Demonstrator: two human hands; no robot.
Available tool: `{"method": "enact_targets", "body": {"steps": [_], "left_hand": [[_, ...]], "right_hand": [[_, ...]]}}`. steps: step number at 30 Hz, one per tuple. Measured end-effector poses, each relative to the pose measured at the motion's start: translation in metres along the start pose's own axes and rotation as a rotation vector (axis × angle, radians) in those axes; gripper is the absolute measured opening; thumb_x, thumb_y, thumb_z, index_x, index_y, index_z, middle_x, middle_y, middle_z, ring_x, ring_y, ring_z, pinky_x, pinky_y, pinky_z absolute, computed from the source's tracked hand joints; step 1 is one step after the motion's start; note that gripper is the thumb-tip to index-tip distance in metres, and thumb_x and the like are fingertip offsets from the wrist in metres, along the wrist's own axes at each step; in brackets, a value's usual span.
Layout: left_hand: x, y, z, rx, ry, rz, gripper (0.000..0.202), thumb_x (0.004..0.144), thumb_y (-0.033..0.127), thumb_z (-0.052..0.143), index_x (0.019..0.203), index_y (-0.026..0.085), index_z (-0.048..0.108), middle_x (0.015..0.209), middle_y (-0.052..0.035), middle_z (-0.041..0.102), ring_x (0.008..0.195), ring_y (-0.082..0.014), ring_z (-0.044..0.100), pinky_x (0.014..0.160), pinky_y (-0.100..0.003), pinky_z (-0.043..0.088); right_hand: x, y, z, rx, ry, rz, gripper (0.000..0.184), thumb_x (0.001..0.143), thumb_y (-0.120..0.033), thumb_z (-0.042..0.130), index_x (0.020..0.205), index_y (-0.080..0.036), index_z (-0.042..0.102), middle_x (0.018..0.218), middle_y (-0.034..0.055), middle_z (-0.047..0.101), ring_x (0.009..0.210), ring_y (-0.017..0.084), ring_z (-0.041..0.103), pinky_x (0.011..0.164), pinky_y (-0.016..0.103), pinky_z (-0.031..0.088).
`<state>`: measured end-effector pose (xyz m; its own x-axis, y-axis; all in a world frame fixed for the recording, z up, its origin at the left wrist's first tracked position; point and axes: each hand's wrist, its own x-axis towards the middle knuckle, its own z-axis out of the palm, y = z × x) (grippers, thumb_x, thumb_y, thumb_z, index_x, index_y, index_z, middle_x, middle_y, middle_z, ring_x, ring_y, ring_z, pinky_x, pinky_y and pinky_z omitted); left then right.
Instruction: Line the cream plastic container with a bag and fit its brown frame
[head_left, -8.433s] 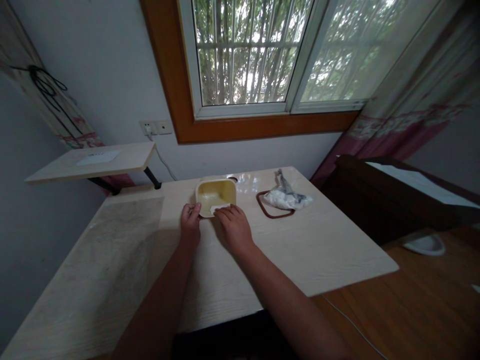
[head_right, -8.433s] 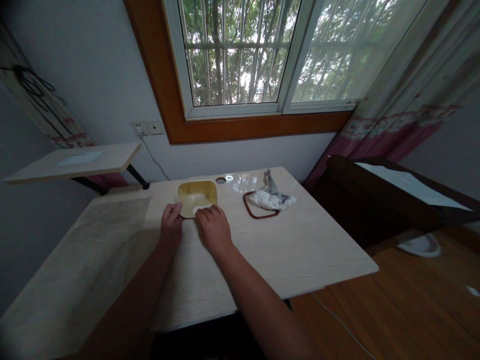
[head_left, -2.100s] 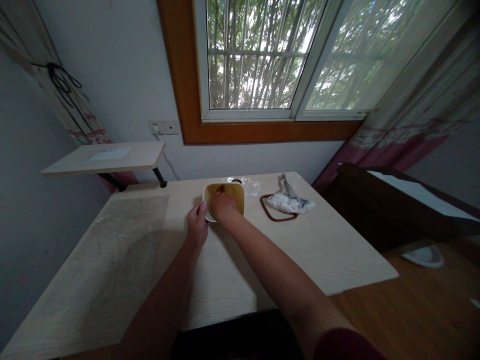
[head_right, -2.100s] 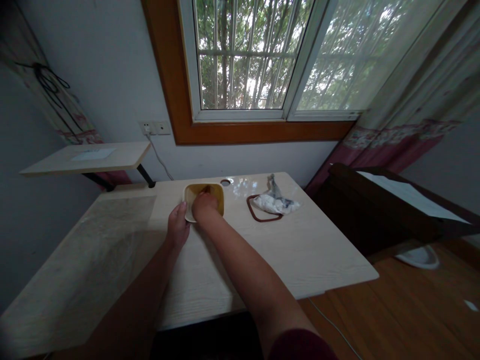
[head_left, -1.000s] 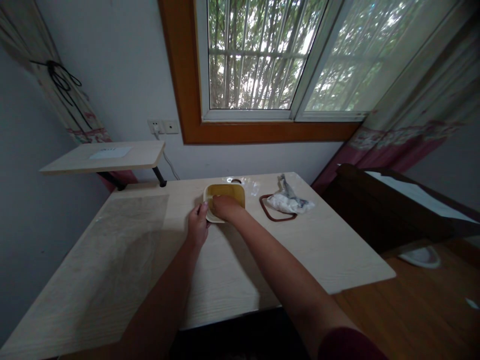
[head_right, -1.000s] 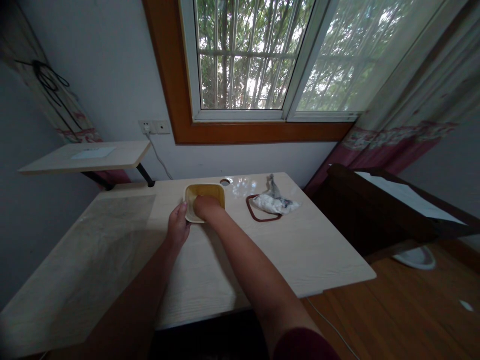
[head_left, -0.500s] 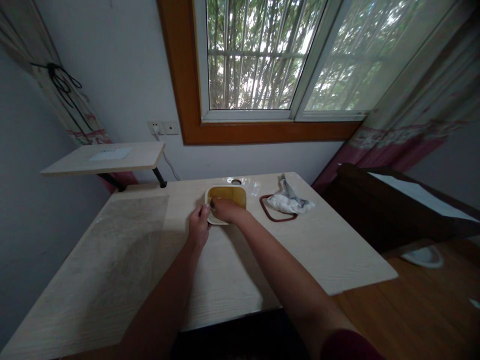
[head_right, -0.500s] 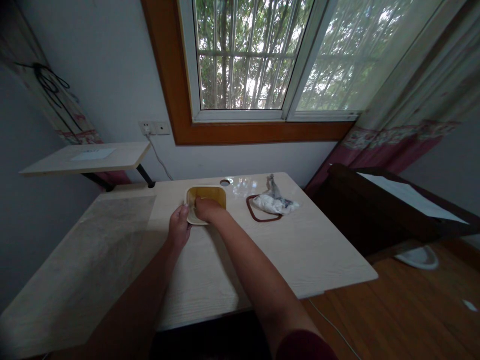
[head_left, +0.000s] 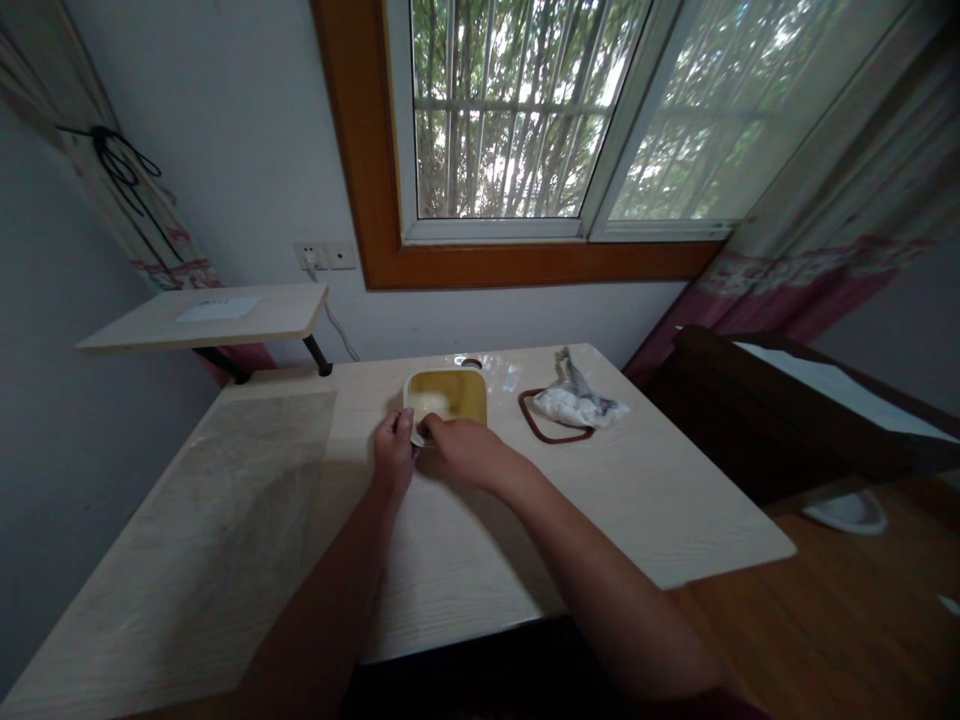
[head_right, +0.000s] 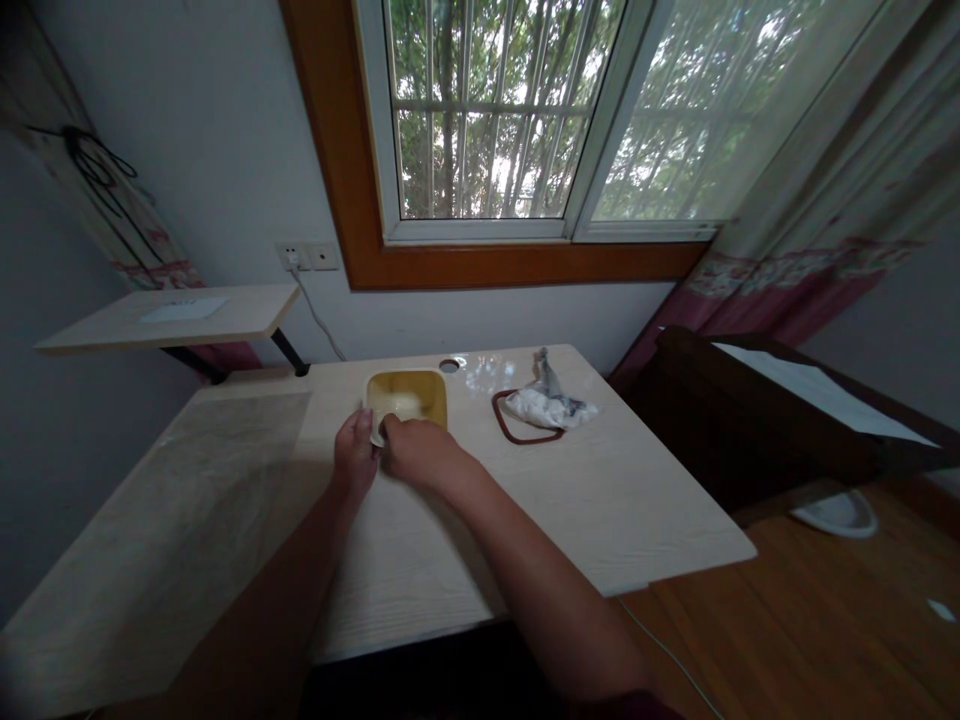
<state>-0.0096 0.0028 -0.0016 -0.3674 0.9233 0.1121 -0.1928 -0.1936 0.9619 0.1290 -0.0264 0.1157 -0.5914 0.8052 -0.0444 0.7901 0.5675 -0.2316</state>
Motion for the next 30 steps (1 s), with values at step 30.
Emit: {"method": "enact_targets", "body": {"steps": [30], "left_hand": [[0.01,0.004,-0.01,0.206,0.051,0.114,0.041,0.08,0.05,0.067,0.064,0.022,0.043,0.053,0.0077,0.038,0.048,-0.0087,0.038,0.046,-0.021,0.032]], "right_hand": [[-0.006,0.009,0.073,0.311,0.309,0.126,0.062,0.091,-0.017,0.046,0.153,-0.019,0.036,0.156,0.0116,0.044,0.135,0.022,0.051,0.107,0.035,0.048]]}}
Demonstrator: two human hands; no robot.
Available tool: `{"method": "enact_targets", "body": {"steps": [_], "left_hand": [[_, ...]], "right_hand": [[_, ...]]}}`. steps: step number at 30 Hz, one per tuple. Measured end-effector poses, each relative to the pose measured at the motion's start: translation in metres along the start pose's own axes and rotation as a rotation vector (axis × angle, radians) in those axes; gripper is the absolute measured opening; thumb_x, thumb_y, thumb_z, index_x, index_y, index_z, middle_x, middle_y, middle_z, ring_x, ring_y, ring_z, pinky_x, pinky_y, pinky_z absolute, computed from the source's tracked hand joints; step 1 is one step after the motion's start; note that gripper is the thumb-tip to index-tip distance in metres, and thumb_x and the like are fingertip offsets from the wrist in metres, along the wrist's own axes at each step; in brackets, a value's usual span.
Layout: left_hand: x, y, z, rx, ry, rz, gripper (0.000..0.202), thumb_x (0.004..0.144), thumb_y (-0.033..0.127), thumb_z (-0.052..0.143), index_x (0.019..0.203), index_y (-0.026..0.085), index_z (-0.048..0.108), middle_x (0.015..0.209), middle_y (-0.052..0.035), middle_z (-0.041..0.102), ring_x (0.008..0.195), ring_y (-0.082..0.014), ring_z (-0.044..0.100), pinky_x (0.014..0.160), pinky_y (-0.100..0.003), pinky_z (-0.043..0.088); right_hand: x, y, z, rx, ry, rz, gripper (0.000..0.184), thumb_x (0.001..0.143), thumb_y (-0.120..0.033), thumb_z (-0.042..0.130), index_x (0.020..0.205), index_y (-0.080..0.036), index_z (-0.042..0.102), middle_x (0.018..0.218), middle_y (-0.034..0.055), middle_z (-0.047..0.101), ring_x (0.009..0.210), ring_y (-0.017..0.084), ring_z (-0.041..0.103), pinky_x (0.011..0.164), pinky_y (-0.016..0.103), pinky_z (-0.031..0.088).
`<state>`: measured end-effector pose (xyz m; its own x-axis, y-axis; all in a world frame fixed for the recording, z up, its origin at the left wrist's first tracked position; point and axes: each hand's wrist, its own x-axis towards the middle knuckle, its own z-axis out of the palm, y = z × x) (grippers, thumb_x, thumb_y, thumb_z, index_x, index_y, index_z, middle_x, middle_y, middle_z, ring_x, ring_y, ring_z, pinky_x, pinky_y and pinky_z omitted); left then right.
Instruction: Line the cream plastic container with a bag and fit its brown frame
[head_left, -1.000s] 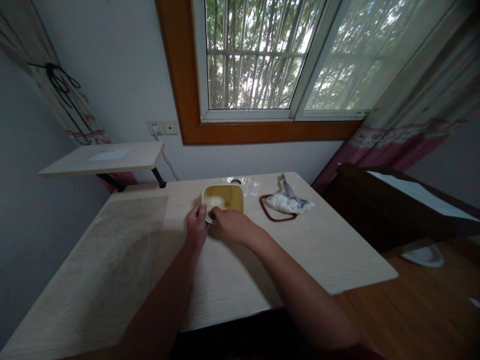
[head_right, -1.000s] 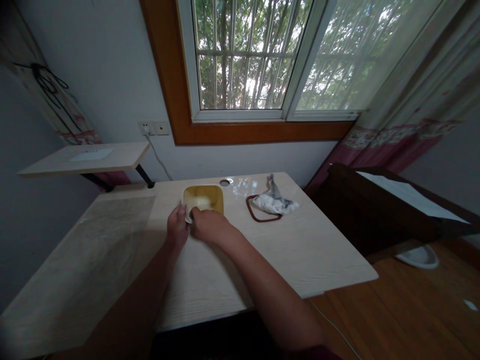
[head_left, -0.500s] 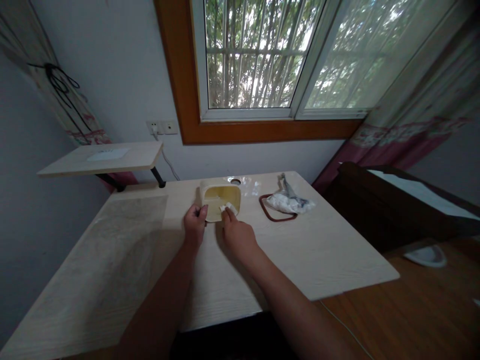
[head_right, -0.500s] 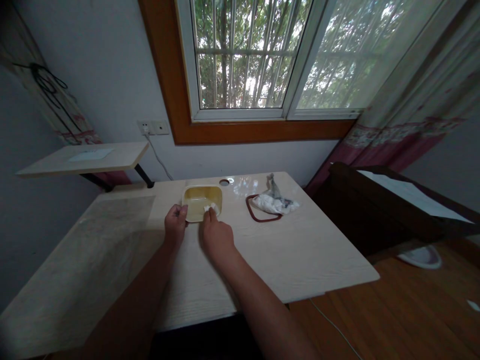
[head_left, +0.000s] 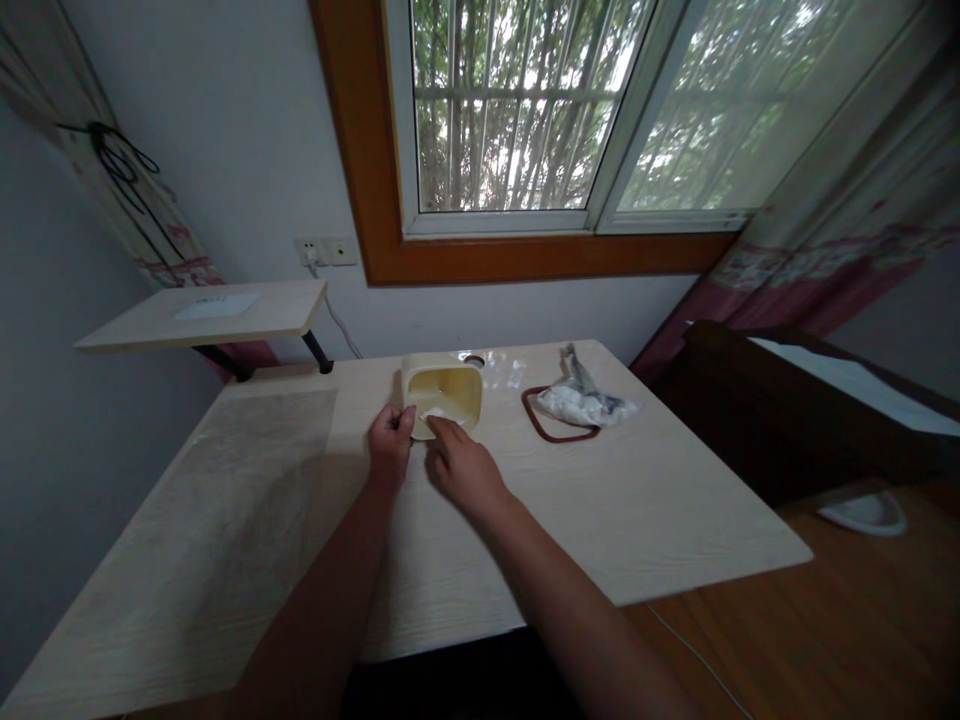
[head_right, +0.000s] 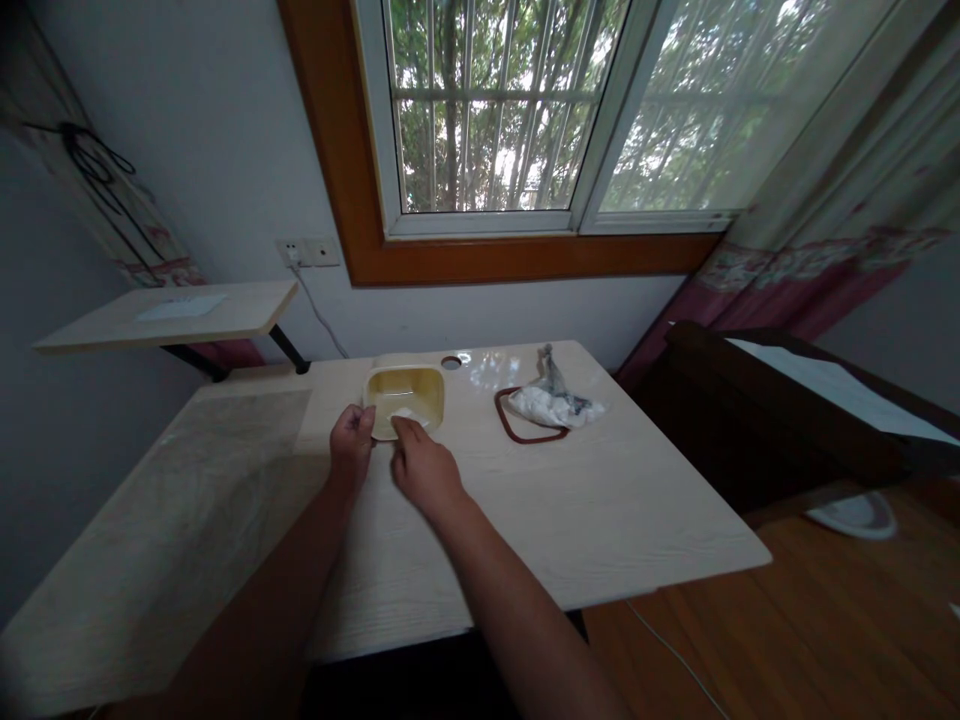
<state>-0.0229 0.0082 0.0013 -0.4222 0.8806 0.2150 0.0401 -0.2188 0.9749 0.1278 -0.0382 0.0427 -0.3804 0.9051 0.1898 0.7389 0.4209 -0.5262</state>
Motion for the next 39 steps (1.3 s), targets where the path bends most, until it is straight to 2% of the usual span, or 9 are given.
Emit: {"method": "enact_targets", "body": {"steps": [4,8,15,21,25,28,34,39], "left_hand": [[0.0,0.001,0.0,0.006,-0.001,0.008,0.041,0.082,0.05,0.066,0.064,0.022,0.041,0.052,0.0079,0.038,0.047,-0.0089,0.038,0.046,-0.021,0.032],[0.001,-0.001,-0.002,0.008,-0.011,0.021,0.041,0.083,0.05,0.065,0.065,0.022,0.041,0.052,0.0076,0.037,0.048,-0.0091,0.037,0.047,-0.021,0.031],[0.002,-0.004,-0.003,0.054,-0.016,0.057,0.042,0.081,0.048,0.068,0.064,0.022,0.041,0.056,0.0064,0.036,0.053,-0.0101,0.035,0.049,-0.021,0.03],[0.002,-0.004,-0.002,0.053,-0.008,0.049,0.042,0.081,0.049,0.068,0.064,0.022,0.041,0.056,0.0061,0.035,0.054,-0.0108,0.036,0.05,-0.022,0.03],[0.003,-0.003,-0.003,0.077,-0.005,0.075,0.041,0.08,0.047,0.069,0.062,0.022,0.041,0.056,0.0061,0.034,0.054,-0.0108,0.034,0.05,-0.022,0.029],[0.002,-0.001,-0.003,0.085,0.006,0.078,0.042,0.08,0.046,0.069,0.061,0.022,0.041,0.056,0.0061,0.034,0.053,-0.0106,0.034,0.05,-0.022,0.029],[-0.005,0.002,0.002,0.097,-0.053,0.06,0.04,0.08,0.046,0.069,0.062,0.022,0.042,0.053,0.0061,0.038,0.052,-0.0111,0.039,0.05,-0.021,0.032],[-0.012,0.007,0.005,0.14,-0.078,0.071,0.039,0.076,0.042,0.074,0.059,0.021,0.047,0.053,0.0053,0.043,0.052,-0.0108,0.042,0.051,-0.021,0.033]], "right_hand": [[-0.001,0.008,0.0,0.011,0.022,0.002,0.067,0.089,-0.013,0.046,0.154,-0.019,0.034,0.155,0.0123,0.043,0.128,0.023,0.056,0.104,0.036,0.051],[-0.002,0.014,-0.004,0.025,0.089,0.023,0.07,0.088,-0.011,0.045,0.155,-0.019,0.031,0.15,0.0122,0.049,0.123,0.023,0.059,0.102,0.035,0.052],[-0.004,0.017,-0.014,-0.085,0.119,0.114,0.051,0.091,-0.014,0.044,0.14,-0.021,0.055,0.141,0.0082,0.057,0.114,0.021,0.064,0.101,0.03,0.051],[-0.008,0.016,-0.018,-0.124,0.122,0.113,0.038,0.096,-0.024,0.046,0.129,-0.022,0.065,0.134,0.0071,0.063,0.108,0.019,0.067,0.099,0.027,0.051],[-0.007,0.021,-0.016,-0.023,0.189,0.085,0.032,0.097,-0.028,0.049,0.118,-0.021,0.072,0.122,0.006,0.069,0.106,0.018,0.068,0.098,0.027,0.05],[-0.004,0.026,-0.014,0.136,0.279,0.122,0.032,0.098,-0.031,0.048,0.111,-0.02,0.075,0.116,0.0077,0.073,0.103,0.018,0.068,0.096,0.029,0.051],[-0.002,0.029,-0.012,0.498,0.501,0.352,0.046,0.095,-0.046,0.048,0.113,-0.014,0.075,0.102,0.0101,0.077,0.091,0.022,0.07,0.083,0.032,0.055],[-0.002,0.029,-0.012,0.507,0.522,0.435,0.054,0.094,-0.051,0.045,0.116,-0.011,0.074,0.092,0.0104,0.078,0.084,0.024,0.07,0.075,0.033,0.056]]}}
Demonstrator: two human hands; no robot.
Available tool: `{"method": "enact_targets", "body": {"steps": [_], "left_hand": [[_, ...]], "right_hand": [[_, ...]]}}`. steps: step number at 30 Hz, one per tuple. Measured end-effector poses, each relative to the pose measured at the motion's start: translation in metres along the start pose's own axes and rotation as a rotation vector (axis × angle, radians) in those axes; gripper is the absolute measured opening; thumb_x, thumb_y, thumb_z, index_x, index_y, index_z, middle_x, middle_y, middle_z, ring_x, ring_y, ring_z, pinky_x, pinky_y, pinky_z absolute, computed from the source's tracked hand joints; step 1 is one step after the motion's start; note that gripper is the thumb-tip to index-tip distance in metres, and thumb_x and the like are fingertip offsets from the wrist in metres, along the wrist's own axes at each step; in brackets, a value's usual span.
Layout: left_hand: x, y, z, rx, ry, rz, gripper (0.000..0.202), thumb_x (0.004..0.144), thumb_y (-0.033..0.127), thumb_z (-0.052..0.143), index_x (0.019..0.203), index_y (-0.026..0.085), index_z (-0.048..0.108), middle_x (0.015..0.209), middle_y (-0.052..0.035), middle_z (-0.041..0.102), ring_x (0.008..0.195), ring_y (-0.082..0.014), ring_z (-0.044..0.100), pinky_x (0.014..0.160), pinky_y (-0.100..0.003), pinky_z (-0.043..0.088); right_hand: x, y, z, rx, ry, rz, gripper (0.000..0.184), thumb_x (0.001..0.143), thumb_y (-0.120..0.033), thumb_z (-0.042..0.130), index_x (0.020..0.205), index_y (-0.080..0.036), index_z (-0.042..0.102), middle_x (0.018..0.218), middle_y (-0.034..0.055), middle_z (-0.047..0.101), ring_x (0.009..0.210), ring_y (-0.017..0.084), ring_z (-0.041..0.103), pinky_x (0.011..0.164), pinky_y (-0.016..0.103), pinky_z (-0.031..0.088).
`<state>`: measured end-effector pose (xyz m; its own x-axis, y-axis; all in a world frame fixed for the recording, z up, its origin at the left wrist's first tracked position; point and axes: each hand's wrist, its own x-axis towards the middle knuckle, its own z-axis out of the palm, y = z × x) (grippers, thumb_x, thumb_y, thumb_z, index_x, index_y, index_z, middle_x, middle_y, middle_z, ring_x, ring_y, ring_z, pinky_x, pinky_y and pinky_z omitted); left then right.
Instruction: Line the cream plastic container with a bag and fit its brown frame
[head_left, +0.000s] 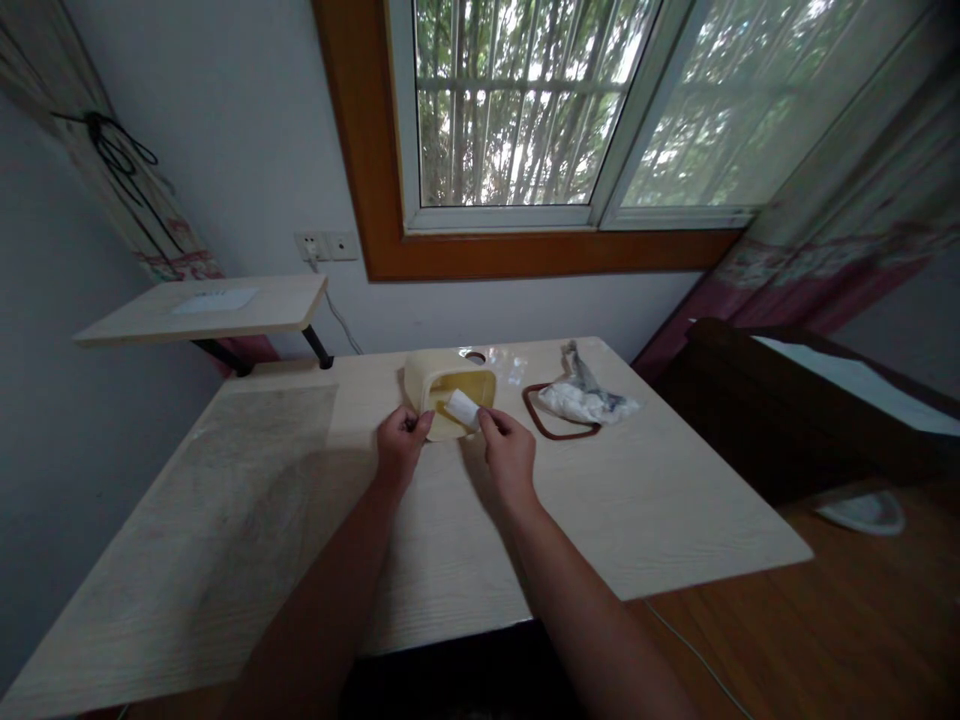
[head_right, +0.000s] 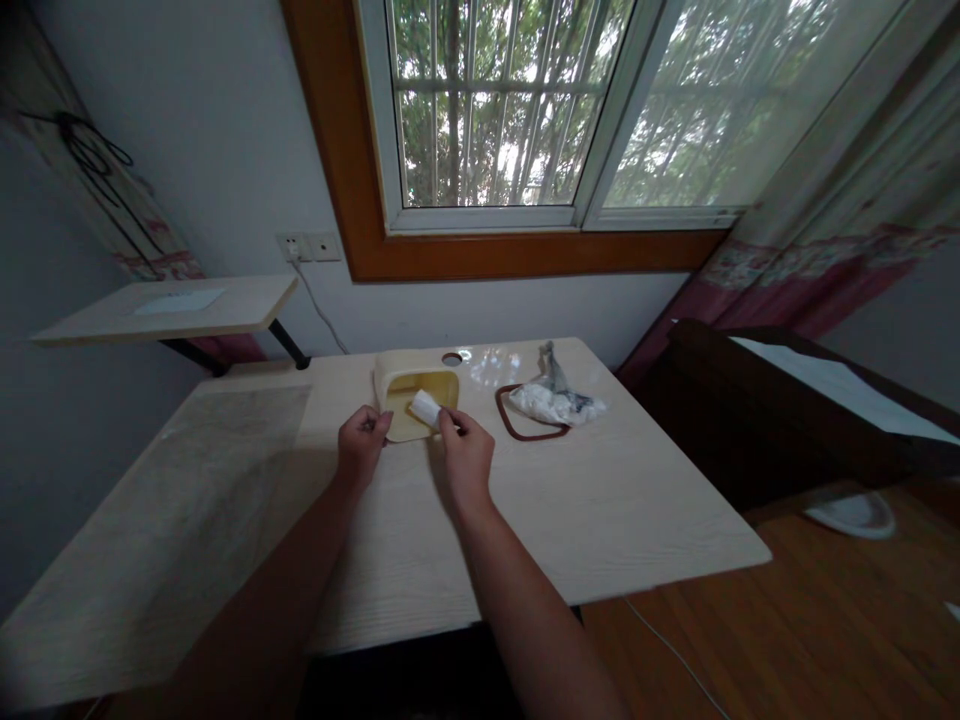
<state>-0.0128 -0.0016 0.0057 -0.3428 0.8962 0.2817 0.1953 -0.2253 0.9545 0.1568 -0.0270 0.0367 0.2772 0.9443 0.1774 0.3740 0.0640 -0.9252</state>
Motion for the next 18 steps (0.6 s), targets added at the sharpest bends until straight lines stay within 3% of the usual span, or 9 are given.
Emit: {"method": "enact_targets", "body": {"steps": [3,8,12,18], "left_hand": [[-0.001,0.001,0.0,-0.012,0.005,-0.002,0.038,0.076,0.042,0.074,0.058,0.021,0.048,0.052,0.0051,0.044,0.052,-0.0108,0.042,0.052,-0.021,0.033],[0.001,0.001,0.0,0.0,-0.001,0.017,0.038,0.077,0.043,0.073,0.059,0.021,0.049,0.053,0.0046,0.045,0.052,-0.0111,0.043,0.052,-0.021,0.034],[0.001,-0.001,-0.001,0.014,-0.007,0.024,0.038,0.078,0.044,0.073,0.06,0.021,0.049,0.054,0.0047,0.045,0.053,-0.0113,0.043,0.051,-0.021,0.035],[0.002,-0.004,-0.001,-0.014,-0.02,0.01,0.04,0.079,0.046,0.072,0.06,0.021,0.048,0.053,0.005,0.046,0.051,-0.0106,0.043,0.05,-0.021,0.035]], "right_hand": [[0.0,0.0,0.001,-0.083,-0.032,-0.056,0.048,0.095,-0.046,0.045,0.115,-0.014,0.074,0.1,0.01,0.078,0.084,0.022,0.071,0.079,0.032,0.055],[-0.006,-0.001,0.009,-0.37,-0.231,-0.166,0.035,0.096,-0.036,0.049,0.121,-0.023,0.07,0.125,0.0062,0.073,0.101,0.021,0.071,0.092,0.032,0.053],[-0.011,-0.005,0.011,-0.511,-0.299,-0.226,0.041,0.1,-0.039,0.046,0.135,-0.022,0.06,0.13,0.0076,0.069,0.112,0.022,0.069,0.097,0.032,0.051],[-0.017,-0.013,0.008,-0.669,-0.387,-0.316,0.049,0.103,-0.041,0.037,0.146,-0.023,0.05,0.156,0.0092,0.046,0.121,0.022,0.064,0.1,0.034,0.052]]}}
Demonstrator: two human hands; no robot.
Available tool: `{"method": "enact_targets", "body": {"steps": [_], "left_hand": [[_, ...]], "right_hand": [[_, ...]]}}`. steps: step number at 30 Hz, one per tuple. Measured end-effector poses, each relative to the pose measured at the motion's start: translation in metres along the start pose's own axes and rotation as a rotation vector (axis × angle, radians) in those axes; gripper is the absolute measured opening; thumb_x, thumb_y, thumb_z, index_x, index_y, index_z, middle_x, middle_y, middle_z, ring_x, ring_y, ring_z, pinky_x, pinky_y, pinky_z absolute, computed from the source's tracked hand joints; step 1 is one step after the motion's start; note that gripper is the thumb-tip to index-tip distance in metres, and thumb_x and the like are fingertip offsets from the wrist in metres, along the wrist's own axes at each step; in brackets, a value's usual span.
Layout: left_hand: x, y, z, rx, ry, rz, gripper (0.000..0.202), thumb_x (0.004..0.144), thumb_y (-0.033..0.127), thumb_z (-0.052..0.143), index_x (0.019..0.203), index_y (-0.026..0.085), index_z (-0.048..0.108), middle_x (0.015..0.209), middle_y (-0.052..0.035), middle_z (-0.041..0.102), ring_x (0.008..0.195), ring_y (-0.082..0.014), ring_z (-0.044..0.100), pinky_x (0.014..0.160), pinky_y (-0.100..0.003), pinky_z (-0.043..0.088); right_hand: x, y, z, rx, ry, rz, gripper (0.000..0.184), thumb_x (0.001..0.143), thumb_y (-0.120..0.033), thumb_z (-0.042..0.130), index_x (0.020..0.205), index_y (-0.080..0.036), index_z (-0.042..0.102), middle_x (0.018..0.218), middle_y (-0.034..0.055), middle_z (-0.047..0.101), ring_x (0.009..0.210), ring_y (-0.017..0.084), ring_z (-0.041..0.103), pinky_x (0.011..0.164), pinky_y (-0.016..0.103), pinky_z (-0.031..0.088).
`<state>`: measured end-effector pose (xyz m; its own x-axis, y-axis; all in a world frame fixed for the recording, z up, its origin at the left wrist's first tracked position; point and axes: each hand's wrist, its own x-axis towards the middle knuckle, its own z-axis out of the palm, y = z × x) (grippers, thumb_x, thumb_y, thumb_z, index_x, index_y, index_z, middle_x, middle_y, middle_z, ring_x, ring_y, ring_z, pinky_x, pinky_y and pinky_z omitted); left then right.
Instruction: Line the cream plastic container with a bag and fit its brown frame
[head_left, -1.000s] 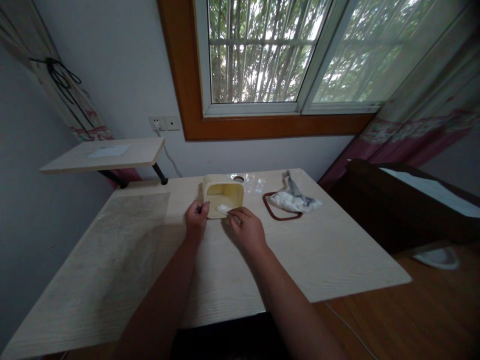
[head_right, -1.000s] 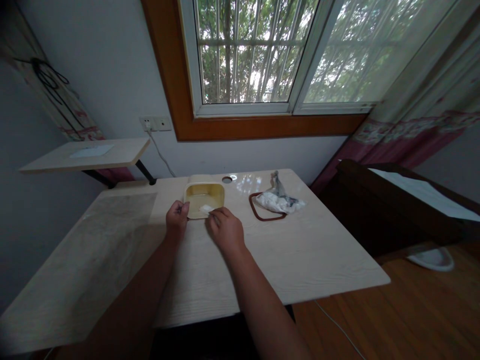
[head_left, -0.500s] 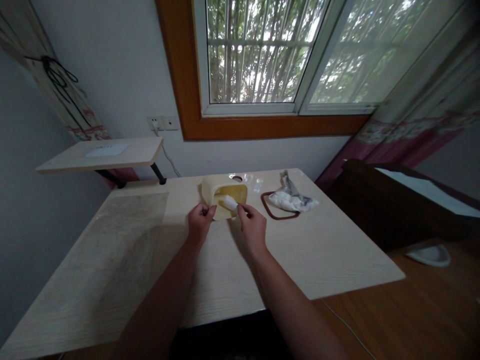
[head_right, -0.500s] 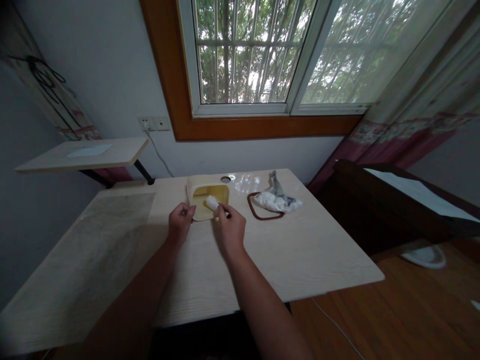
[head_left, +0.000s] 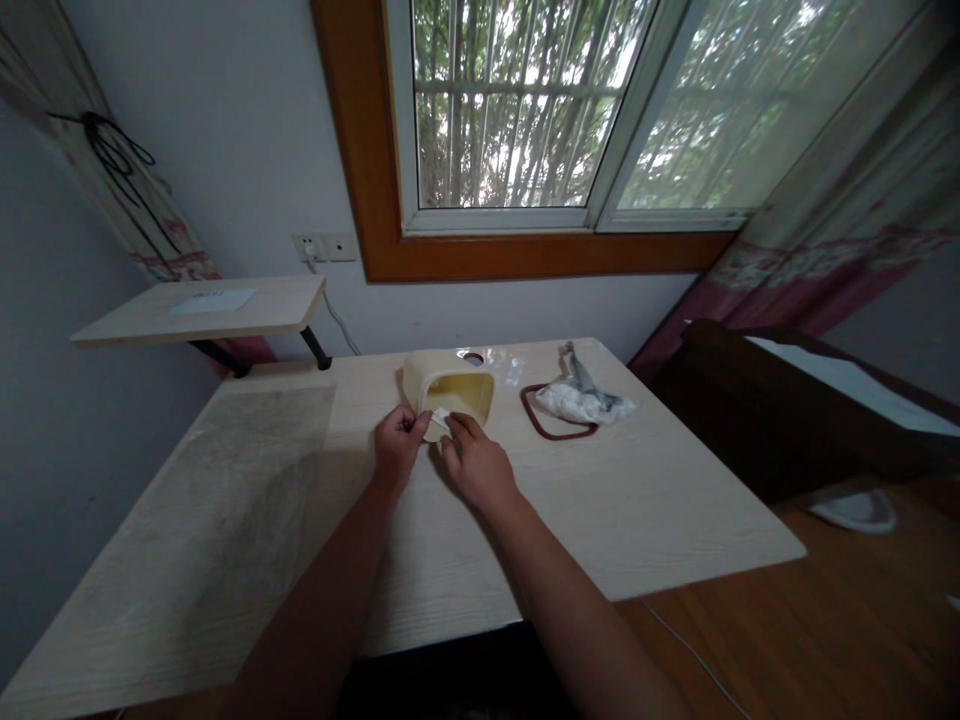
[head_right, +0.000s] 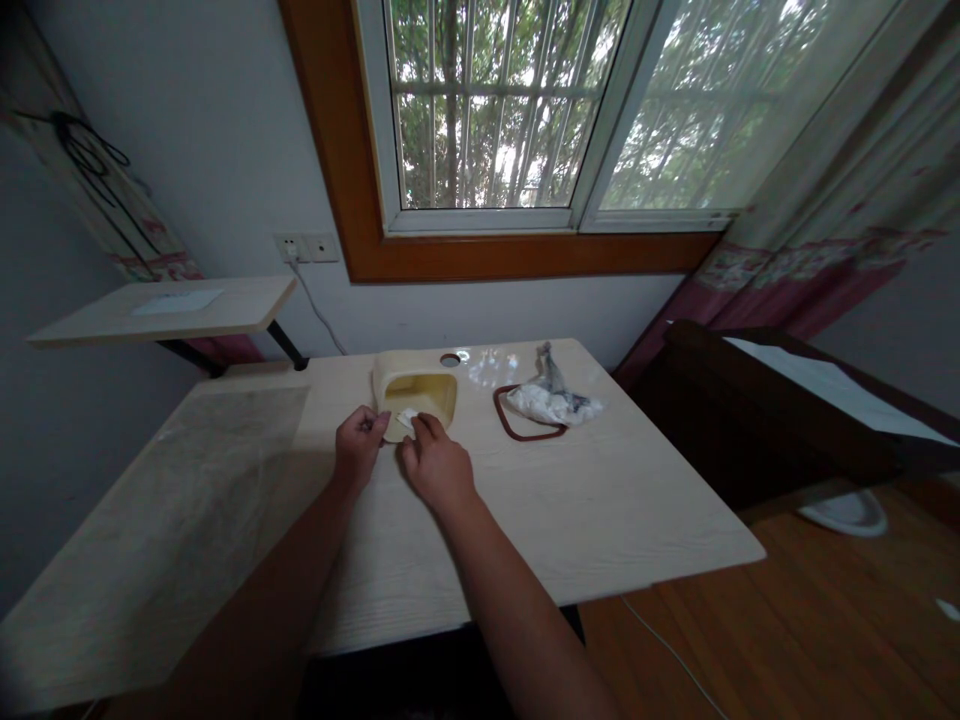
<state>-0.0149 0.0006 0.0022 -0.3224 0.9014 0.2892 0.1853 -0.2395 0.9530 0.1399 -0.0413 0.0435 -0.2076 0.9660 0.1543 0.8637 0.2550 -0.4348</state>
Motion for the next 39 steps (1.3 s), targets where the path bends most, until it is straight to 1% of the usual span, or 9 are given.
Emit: {"method": "enact_targets", "body": {"steps": [3,6,12,16,23,26,32,34,39], "left_hand": [[0.0,0.0,0.0,-0.058,-0.007,-0.04,0.042,0.079,0.048,0.072,0.06,0.021,0.046,0.051,0.0059,0.044,0.05,-0.0099,0.042,0.049,-0.021,0.034],[0.0,0.002,0.0,-0.079,-0.054,-0.067,0.043,0.078,0.049,0.073,0.061,0.021,0.045,0.05,0.0065,0.043,0.048,-0.0096,0.043,0.048,-0.021,0.034],[0.0,0.003,-0.002,-0.121,-0.106,-0.074,0.042,0.079,0.051,0.071,0.062,0.02,0.048,0.05,0.0063,0.045,0.049,-0.0089,0.042,0.05,-0.021,0.035],[0.001,0.006,-0.003,-0.157,-0.118,-0.094,0.043,0.079,0.052,0.072,0.062,0.02,0.049,0.051,0.0057,0.047,0.049,-0.0091,0.043,0.05,-0.021,0.035],[0.002,0.001,-0.001,-0.214,-0.101,-0.093,0.047,0.078,0.053,0.073,0.062,0.02,0.044,0.05,0.0066,0.044,0.047,-0.0083,0.039,0.047,-0.021,0.031],[0.003,-0.003,0.0,-0.234,-0.118,-0.091,0.046,0.079,0.053,0.074,0.063,0.02,0.045,0.052,0.0066,0.044,0.047,-0.0081,0.04,0.047,-0.021,0.031],[0.002,-0.004,-0.002,-0.241,-0.143,-0.09,0.045,0.08,0.053,0.073,0.065,0.02,0.047,0.052,0.0066,0.044,0.047,-0.008,0.04,0.047,-0.02,0.032],[0.002,-0.004,-0.003,-0.252,-0.139,-0.096,0.045,0.08,0.053,0.073,0.064,0.02,0.047,0.052,0.0064,0.044,0.047,-0.008,0.04,0.047,-0.021,0.032],[0.003,-0.002,-0.003,-0.275,-0.119,-0.094,0.047,0.082,0.053,0.072,0.063,0.02,0.043,0.051,0.007,0.041,0.047,-0.0077,0.037,0.046,-0.021,0.029]], "right_hand": [[-0.001,-0.002,-0.001,-0.032,-0.038,-0.03,0.054,0.1,-0.038,0.041,0.152,-0.022,0.043,0.161,0.0094,0.04,0.119,0.025,0.065,0.099,0.037,0.053],[-0.002,-0.003,0.001,-0.025,-0.067,-0.069,0.06,0.095,-0.034,0.047,0.154,-0.024,0.039,0.162,0.0078,0.038,0.119,0.026,0.065,0.099,0.039,0.054],[-0.004,-0.006,0.004,0.063,-0.068,-0.21,0.07,0.09,-0.024,0.05,0.157,-0.028,0.032,0.162,0.002,0.039,0.126,0.021,0.061,0.1,0.033,0.053],[-0.003,-0.005,0.003,-0.01,-0.064,-0.137,0.063,0.093,-0.028,0.047,0.155,-0.032,0.037,0.161,0.0006,0.04,0.119,0.022,0.065,0.096,0.036,0.056],[0.001,0.002,0.0,-0.183,-0.033,0.066,0.06,0.093,-0.031,0.044,0.153,-0.027,0.04,0.162,0.0049,0.039,0.1,0.025,0.073,0.085,0.042,0.06],[-0.001,0.0,0.003,-0.167,-0.023,0.035,0.061,0.092,-0.03,0.044,0.153,-0.026,0.041,0.161,0.0047,0.04,0.097,0.026,0.073,0.084,0.042,0.06],[-0.005,-0.009,0.01,-0.027,-0.019,-0.15,0.064,0.092,-0.029,0.045,0.156,-0.029,0.036,0.16,-0.0001,0.041,0.116,0.021,0.067,0.095,0.034,0.056],[-0.004,-0.008,0.01,-0.033,-0.013,-0.137,0.064,0.092,-0.028,0.045,0.155,-0.03,0.037,0.16,-0.0012,0.042,0.115,0.022,0.068,0.093,0.035,0.057],[0.0,0.001,0.004,-0.134,-0.006,0.039,0.06,0.092,-0.029,0.046,0.151,-0.028,0.043,0.16,0.0034,0.041,0.101,0.024,0.073,0.086,0.039,0.059]]}}
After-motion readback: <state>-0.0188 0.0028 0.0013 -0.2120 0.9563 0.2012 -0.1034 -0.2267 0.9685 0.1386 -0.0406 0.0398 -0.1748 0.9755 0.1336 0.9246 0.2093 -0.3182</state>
